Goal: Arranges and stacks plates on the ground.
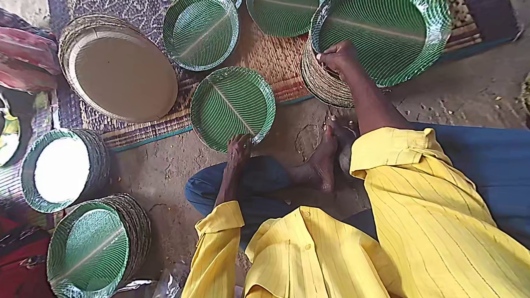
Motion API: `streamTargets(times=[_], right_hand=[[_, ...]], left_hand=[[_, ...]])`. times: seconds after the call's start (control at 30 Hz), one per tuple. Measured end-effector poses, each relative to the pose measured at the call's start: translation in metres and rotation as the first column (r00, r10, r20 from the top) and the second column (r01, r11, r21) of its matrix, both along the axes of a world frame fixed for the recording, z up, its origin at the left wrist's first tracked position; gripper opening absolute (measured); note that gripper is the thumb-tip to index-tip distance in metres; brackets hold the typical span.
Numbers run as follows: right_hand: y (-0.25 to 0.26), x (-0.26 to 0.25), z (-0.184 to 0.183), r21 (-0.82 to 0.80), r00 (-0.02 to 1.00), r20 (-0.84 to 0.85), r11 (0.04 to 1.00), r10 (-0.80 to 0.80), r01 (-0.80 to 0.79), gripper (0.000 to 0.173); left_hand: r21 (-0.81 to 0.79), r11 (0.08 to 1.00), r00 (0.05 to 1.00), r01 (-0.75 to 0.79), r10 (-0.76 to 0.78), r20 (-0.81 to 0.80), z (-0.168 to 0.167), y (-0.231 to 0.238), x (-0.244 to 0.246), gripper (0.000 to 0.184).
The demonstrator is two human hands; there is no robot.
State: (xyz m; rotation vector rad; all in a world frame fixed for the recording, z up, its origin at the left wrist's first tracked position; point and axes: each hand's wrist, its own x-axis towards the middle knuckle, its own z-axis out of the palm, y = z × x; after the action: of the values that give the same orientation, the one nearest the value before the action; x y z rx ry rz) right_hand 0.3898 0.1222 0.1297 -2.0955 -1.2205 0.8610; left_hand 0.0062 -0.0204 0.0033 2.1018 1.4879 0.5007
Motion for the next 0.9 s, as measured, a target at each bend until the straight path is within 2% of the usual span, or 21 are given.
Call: streamTargets(times=[0.1, 0.2, 0.27, 0.37, 0.43, 0.5, 0.53, 0.6, 0.63, 0.7, 0.77, 0.83, 0.9], right_hand=[[0.001, 0.002, -0.001, -0.002, 0.999, 0.042, 1.000, -0.022, 0.022, 0.027], [-0.003, -0.004, 0.008, -0.010, 0.988, 0.152, 1.000, -0.011, 0.013, 0.029], [-0.009, -0.018, 0.026, 0.013, 0.954, 0.295, 0.998, 0.056, -0.063, 0.032], [-0.017, -0.054, 0.042, 0.161, 0.879, 0.452, 0.956, 0.150, -0.246, 0.034], [-0.028, -0.093, 0.050, 0.289, 0.856, 0.469, 0.878, 0.218, -0.382, 0.029], [-0.043, -0.140, 0.038, 0.383, 0.818, 0.462, 0.755, 0.343, -0.533, 0.025], [-0.050, -0.163, 0.023, 0.383, 0.767, 0.480, 0.685, 0.426, -0.620, 0.023], [-0.067, -0.197, -0.011, 0.216, 0.589, 0.457, 0.559, 0.666, -0.800, 0.022], [-0.077, -0.210, -0.029, 0.120, 0.493, 0.410, 0.491, 0.767, -0.863, 0.021], [-0.097, -0.223, -0.055, -0.095, 0.311, 0.295, 0.352, 0.903, -0.931, 0.019], [-0.103, -0.225, -0.064, -0.264, 0.166, 0.265, 0.237, 0.950, -0.935, 0.022], [-0.092, -0.215, -0.050, -0.281, 0.150, 0.279, 0.230, 0.948, -0.932, 0.023], [-0.067, -0.190, -0.024, -0.228, 0.256, 0.311, 0.333, 0.915, -0.915, 0.028]], left_hand=[[0.001, 1.000, 0.998, 0.019, -0.019, -0.054, 0.000, -0.001, 0.001, 0.038], [-0.004, 0.999, 0.995, 0.054, -0.054, -0.084, -0.002, -0.001, 0.002, 0.035], [0.023, 0.999, 0.998, 0.039, -0.037, -0.057, 0.001, -0.001, 0.002, 0.035], [0.221, 0.975, 1.000, -0.022, 0.023, -0.001, 0.002, -0.003, 0.002, 0.033], [0.378, 0.922, 0.997, -0.080, 0.069, 0.043, 0.004, -0.002, 0.003, 0.034], [0.499, 0.855, 0.990, -0.142, 0.120, 0.077, 0.007, -0.004, 0.003, 0.035], [0.553, 0.816, 0.986, -0.168, 0.142, 0.090, 0.007, -0.004, 0.003, 0.035], [0.616, 0.760, 0.978, -0.208, 0.180, 0.107, 0.006, -0.007, 0.003, 0.036], [0.614, 0.757, 0.974, -0.222, 0.200, 0.106, 0.008, -0.009, 0.003, 0.037], [0.530, 0.814, 0.968, -0.236, 0.245, 0.055, 0.014, -0.013, 0.002, 0.042], [0.325, 0.922, 0.966, -0.209, 0.247, -0.081, 0.020, -0.013, -0.001, 0.041], [0.102, 0.984, 0.963, -0.147, 0.166, -0.213, 0.018, -0.010, -0.004, 0.038], [0.011, 0.998, 0.962, -0.055, 0.056, -0.266, 0.011, -0.008, -0.003, 0.036]])
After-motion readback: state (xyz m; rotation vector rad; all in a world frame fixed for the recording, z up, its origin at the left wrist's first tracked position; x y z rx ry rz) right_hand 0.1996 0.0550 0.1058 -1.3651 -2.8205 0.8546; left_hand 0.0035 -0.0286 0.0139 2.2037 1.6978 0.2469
